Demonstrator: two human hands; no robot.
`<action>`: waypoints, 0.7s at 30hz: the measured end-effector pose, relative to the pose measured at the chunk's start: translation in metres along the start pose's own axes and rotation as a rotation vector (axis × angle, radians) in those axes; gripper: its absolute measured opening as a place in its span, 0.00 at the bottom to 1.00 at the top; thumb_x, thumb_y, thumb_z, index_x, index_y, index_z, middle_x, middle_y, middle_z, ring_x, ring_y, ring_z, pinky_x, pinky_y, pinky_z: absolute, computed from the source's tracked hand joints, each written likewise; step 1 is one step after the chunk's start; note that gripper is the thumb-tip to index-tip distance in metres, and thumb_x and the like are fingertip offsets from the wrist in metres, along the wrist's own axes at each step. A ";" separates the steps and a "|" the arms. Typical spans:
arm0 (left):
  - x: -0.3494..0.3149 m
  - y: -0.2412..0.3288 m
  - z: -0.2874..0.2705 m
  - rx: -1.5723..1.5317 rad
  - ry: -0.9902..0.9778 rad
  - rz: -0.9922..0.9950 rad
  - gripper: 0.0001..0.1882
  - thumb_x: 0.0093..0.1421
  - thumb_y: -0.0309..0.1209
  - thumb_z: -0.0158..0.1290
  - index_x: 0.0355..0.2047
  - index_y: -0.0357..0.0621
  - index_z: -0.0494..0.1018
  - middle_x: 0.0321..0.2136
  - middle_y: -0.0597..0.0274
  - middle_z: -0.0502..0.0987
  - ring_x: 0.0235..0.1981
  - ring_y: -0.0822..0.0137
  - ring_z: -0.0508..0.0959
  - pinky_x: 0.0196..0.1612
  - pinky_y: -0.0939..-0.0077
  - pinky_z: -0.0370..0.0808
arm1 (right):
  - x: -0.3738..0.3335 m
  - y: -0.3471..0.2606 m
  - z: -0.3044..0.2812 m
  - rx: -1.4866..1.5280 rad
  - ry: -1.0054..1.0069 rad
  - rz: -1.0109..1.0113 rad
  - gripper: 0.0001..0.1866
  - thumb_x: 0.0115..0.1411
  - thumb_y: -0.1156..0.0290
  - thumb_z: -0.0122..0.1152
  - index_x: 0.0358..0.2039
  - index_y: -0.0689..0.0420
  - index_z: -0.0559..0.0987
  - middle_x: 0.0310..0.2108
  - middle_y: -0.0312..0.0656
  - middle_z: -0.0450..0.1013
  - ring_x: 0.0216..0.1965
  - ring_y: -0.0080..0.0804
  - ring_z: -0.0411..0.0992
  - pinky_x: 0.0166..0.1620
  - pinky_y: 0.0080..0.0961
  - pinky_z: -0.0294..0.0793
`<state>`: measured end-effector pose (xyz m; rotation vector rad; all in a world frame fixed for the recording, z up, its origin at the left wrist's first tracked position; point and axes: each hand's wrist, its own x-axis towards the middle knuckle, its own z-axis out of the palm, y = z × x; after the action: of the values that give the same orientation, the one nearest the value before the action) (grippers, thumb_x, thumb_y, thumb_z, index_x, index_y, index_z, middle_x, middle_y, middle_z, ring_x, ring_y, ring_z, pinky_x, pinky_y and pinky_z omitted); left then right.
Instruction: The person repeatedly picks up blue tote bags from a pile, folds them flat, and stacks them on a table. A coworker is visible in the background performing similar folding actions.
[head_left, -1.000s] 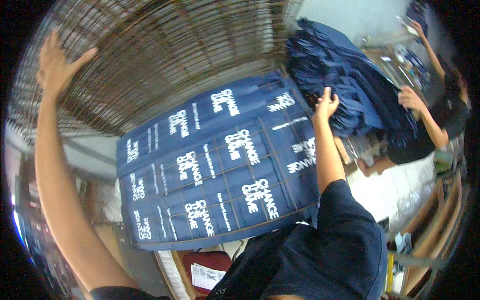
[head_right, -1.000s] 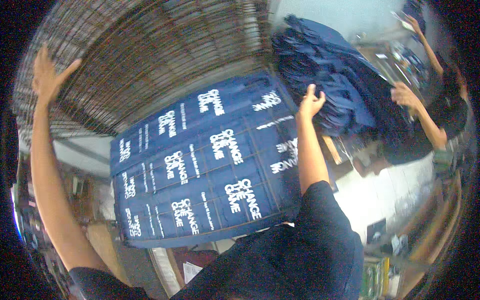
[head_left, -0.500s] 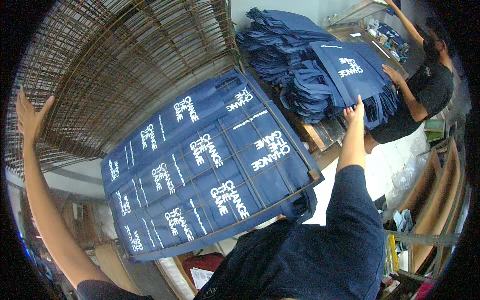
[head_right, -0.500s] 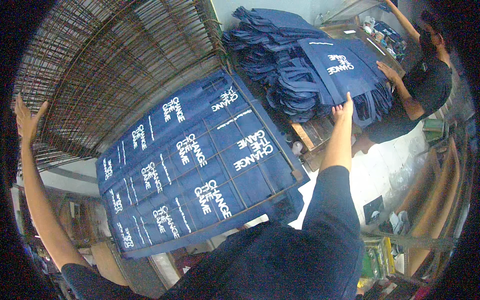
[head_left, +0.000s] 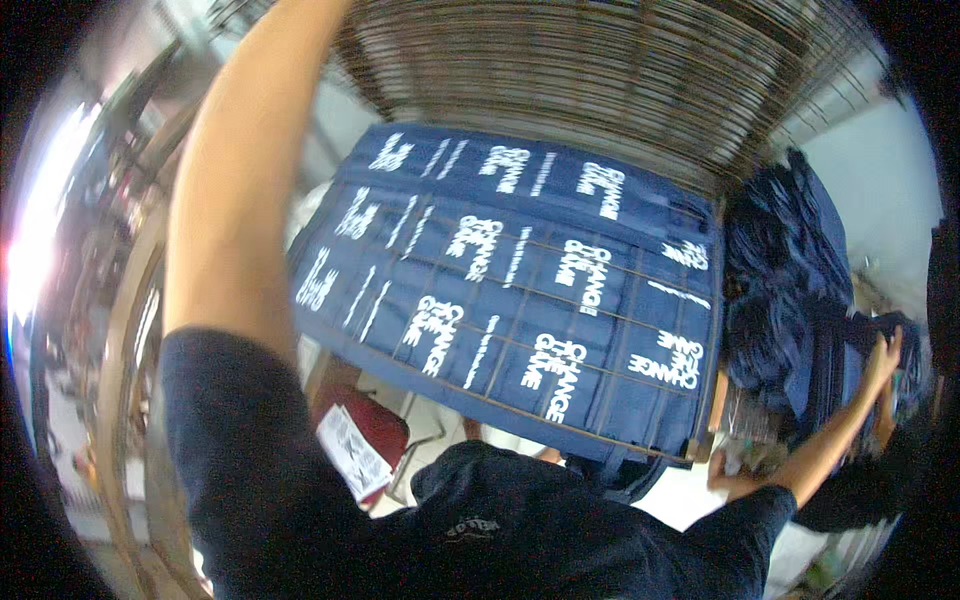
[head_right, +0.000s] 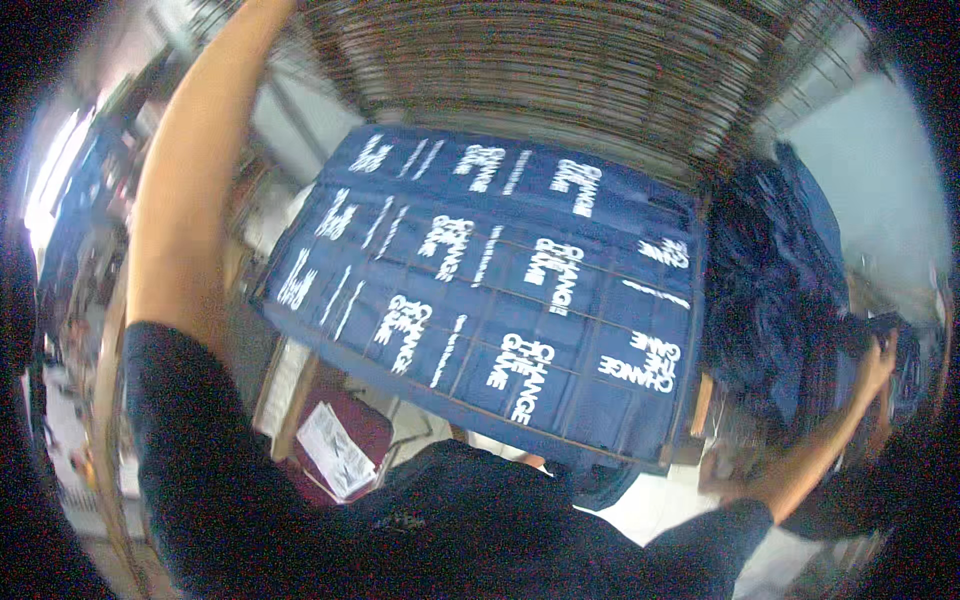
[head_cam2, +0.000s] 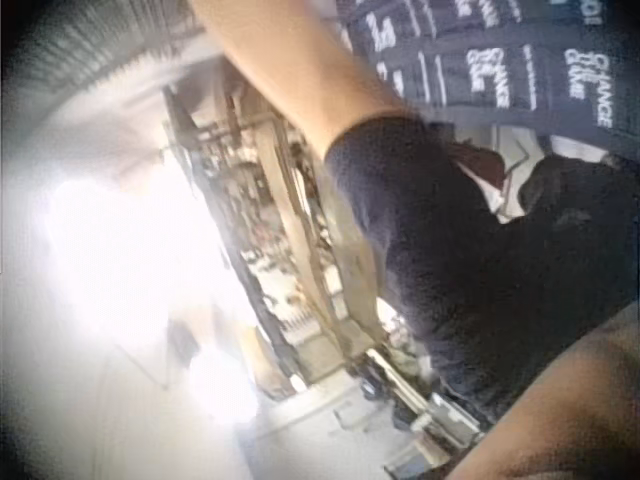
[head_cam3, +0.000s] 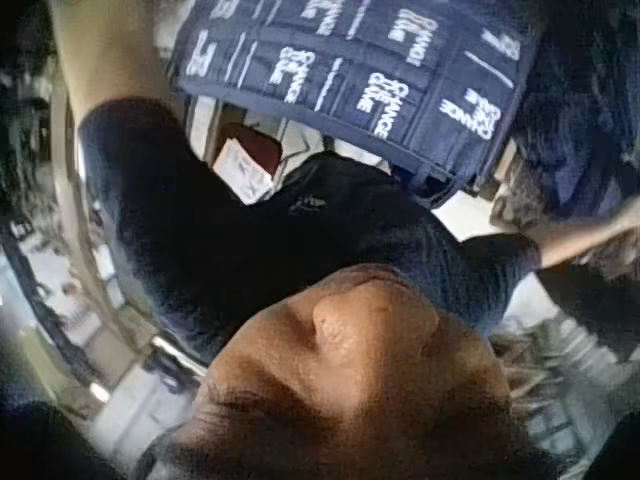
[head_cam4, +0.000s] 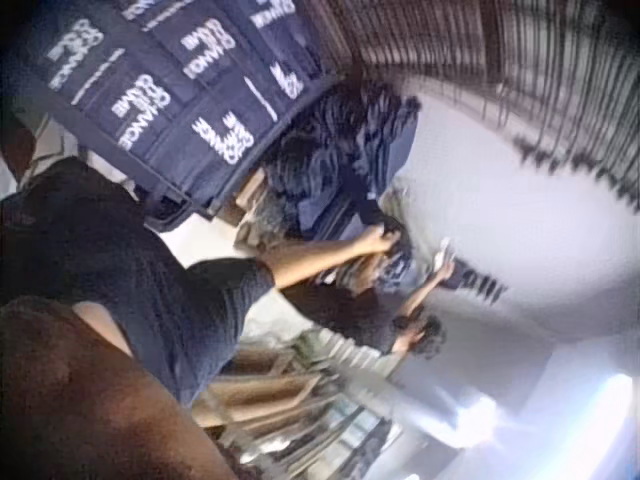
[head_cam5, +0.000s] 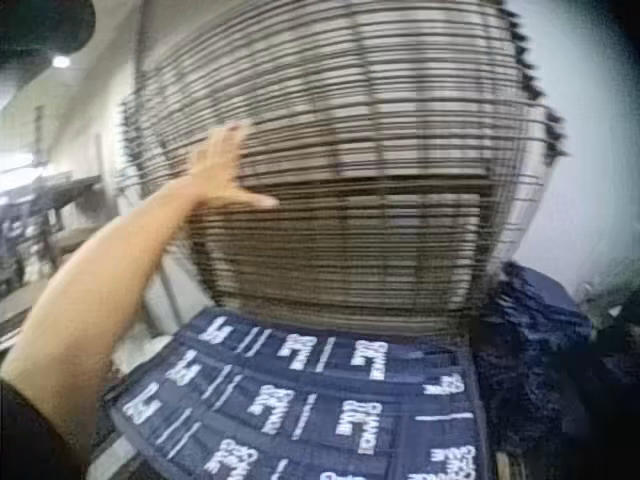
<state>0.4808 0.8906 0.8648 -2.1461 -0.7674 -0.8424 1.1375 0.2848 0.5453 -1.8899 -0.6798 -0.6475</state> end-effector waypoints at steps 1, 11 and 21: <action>-0.004 -0.003 -0.002 -0.013 -0.033 -0.025 0.65 0.34 0.66 0.59 0.64 0.48 0.38 0.64 0.48 0.40 0.65 0.49 0.40 0.61 0.46 0.42 | 0.021 -0.038 0.008 -0.166 -0.136 -0.198 0.27 0.53 0.78 0.53 0.55 0.62 0.66 0.51 0.50 0.68 0.54 0.42 0.65 0.57 0.34 0.60; -0.043 -0.095 0.015 0.092 -0.101 -0.011 0.68 0.32 0.62 0.63 0.65 0.62 0.30 0.66 0.55 0.34 0.66 0.50 0.37 0.58 0.35 0.45 | -0.099 -0.543 0.077 -0.414 -0.908 -0.951 0.18 0.48 0.81 0.49 0.42 0.58 0.73 0.45 0.47 0.69 0.52 0.44 0.64 0.56 0.34 0.60; -0.082 -0.150 0.007 -0.035 -0.107 -0.003 0.67 0.34 0.65 0.61 0.65 0.63 0.29 0.66 0.53 0.32 0.66 0.50 0.34 0.63 0.41 0.41 | -0.279 -0.772 0.357 -0.121 -1.413 -1.468 0.17 0.43 0.70 0.50 0.35 0.57 0.78 0.32 0.51 0.73 0.38 0.51 0.71 0.44 0.42 0.69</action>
<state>0.3254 0.9620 0.8574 -2.2365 -0.8154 -0.7526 0.4518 0.8391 0.6973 -1.4141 -3.0514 0.0126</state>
